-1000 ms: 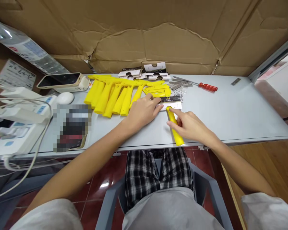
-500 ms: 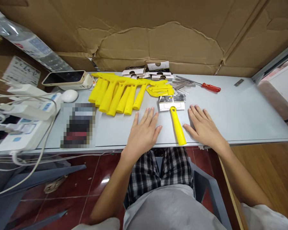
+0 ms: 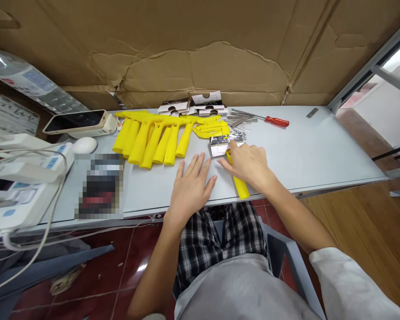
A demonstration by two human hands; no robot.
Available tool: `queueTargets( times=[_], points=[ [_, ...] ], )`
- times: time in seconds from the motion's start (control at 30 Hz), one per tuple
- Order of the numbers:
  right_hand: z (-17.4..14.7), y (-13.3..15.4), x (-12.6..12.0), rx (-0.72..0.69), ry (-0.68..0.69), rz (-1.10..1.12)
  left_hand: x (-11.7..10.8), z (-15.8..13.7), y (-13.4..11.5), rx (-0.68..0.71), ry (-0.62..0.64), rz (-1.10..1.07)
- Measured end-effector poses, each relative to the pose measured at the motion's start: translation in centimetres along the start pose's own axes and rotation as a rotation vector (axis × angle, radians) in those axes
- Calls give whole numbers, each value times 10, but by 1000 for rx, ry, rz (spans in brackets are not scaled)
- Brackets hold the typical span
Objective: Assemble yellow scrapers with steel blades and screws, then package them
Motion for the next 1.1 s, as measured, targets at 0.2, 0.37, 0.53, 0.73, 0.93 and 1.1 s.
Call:
queueTargets(
  times=[0.2, 0.37, 0.53, 0.73, 0.93, 1.1],
  points=[
    [2, -6, 12, -99, 44, -10, 0, -1, 1, 17, -27, -9],
    [-33, -38, 17, -120, 38, -34, 1, -1, 1, 24, -55, -40],
    [-65, -98, 25, -28, 20, -61, 0, -1, 2, 30, -58, -31],
    [-48, -218, 15, 209, -76, -30, 2, -1, 4, 27, -54, -11],
    [31, -310, -9, 293, -156, -36, 4, -1, 5, 28, -73, -30],
    [97, -308, -24, 247, -163, -46, 4, 0, 6, 30, -49, -15]
  ],
)
Point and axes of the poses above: each hand's wrist, its own z-axis towards the middle knuckle, its own x-axis out of the palm, y = z × x, the point moved 2 cm from there along z, towards the middle knuckle, and after that the axes turned 4 degrees about z, right-handed, at the moved point
